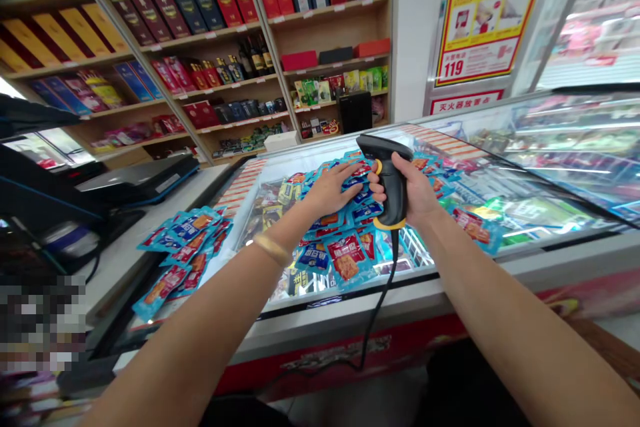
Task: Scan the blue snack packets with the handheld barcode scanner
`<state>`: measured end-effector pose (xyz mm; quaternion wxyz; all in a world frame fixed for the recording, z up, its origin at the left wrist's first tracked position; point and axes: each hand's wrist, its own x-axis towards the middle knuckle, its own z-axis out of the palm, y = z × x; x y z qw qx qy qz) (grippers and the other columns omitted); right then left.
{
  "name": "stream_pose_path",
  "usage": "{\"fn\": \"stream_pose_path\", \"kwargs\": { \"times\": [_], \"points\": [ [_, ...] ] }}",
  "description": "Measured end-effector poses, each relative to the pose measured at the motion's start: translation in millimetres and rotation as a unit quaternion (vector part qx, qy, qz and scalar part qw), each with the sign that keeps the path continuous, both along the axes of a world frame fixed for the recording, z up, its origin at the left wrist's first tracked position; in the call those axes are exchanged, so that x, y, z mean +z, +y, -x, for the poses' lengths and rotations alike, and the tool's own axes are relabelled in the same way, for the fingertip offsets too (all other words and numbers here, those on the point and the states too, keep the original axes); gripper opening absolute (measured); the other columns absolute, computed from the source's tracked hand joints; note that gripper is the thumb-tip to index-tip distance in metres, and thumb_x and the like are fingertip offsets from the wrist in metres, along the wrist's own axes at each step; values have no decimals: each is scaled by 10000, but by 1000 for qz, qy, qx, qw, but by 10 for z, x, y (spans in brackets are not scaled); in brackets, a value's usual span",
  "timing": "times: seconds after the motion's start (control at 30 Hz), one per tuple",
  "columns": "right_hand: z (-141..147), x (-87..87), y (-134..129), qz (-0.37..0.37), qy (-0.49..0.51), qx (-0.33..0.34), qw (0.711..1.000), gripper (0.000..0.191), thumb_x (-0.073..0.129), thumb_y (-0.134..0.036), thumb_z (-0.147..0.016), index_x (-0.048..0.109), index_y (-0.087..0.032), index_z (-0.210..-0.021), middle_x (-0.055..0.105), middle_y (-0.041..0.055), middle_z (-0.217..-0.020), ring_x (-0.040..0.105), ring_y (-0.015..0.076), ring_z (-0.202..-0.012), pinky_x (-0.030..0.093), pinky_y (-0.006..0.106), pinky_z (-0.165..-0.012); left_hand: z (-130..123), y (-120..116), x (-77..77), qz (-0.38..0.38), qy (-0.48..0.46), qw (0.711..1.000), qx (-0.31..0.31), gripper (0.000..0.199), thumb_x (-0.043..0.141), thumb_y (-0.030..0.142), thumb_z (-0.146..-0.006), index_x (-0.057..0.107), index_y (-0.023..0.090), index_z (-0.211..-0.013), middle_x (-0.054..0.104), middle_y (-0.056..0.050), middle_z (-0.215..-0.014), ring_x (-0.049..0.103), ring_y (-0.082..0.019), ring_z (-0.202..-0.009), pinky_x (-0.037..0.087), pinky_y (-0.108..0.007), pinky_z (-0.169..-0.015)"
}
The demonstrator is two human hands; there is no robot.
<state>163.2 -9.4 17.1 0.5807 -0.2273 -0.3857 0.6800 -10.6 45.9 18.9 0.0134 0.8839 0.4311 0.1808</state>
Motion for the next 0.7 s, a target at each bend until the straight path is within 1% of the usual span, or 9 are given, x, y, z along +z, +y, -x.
{"fn": "stream_pose_path", "kwargs": {
  "times": [0.1,0.17,0.23,0.3,0.37,0.47,0.53,0.6,0.7],
  "points": [
    [28,2,-6,7,16,14,1000,302,587,-481,-843,590,-180,-845,519,17,-695,424,97,-510,404,198,-398,237,-160,-81,17,-36,999,14,524,402,472,-948,423,264,-1428,445,-81,-1480,369,-279,-1385,318,-467,-1124],
    [59,-5,-9,9,21,26,999,280,592,-461,-849,590,-181,-848,524,16,-695,433,93,-516,404,191,-408,397,-218,-137,40,-81,996,16,504,418,458,-944,445,266,-1409,475,-75,-1452,425,-263,-1347,350,-435,-1110],
    [97,-18,-10,6,18,35,999,266,603,-449,-846,582,-184,-835,526,16,-696,448,92,-526,404,183,-417,529,-225,-206,60,-139,988,8,488,443,434,-936,465,273,-1395,493,-64,-1434,468,-245,-1311,354,-402,-1111],
    [143,-19,-4,5,12,38,999,267,613,-450,-839,571,-187,-825,529,16,-694,456,96,-530,406,185,-414,618,-194,-279,76,-208,975,-13,476,457,417,-929,490,276,-1382,489,-54,-1444,455,-236,-1325,319,-396,-1133],
    [195,15,11,7,6,42,999,270,609,-454,-842,564,-188,-831,531,16,-691,455,101,-524,411,192,-408,665,-155,-335,92,-286,953,-32,455,460,392,-928,525,262,-1359,493,-54,-1449,433,-235,-1346,283,-408,-1150],
    [311,143,61,-11,1,62,998,277,588,-462,-862,561,-186,-855,535,15,-690,461,100,-518,430,195,-420,688,-128,-366,116,-407,906,-19,404,497,364,-910,612,230,-1273,569,-62,-1380,478,-249,-1310,294,-419,-1142],
    [427,243,115,-26,12,75,997,285,570,-469,-875,558,-184,-859,539,16,-691,466,100,-521,438,194,-430,700,-136,-361,129,-488,864,3,364,534,351,-888,661,217,-1202,621,-54,-1317,510,-253,-1280,317,-407,-1131],
    [565,303,177,-24,29,88,995,294,556,-475,-883,553,-182,-855,540,17,-687,467,101,-521,439,196,-428,722,-150,-349,153,-567,809,23,335,555,326,-865,684,209,-1152,653,-45,-1267,528,-251,-1264,341,-399,-1121],
    [748,269,245,5,49,107,993,286,538,-461,-895,545,-179,-849,539,16,-679,469,102,-521,432,191,-420,768,-171,-323,222,-670,707,43,328,566,269,-819,686,208,-1118,686,-38,-1204,559,-242,-1233,384,-420,-1100]
  ]
}}
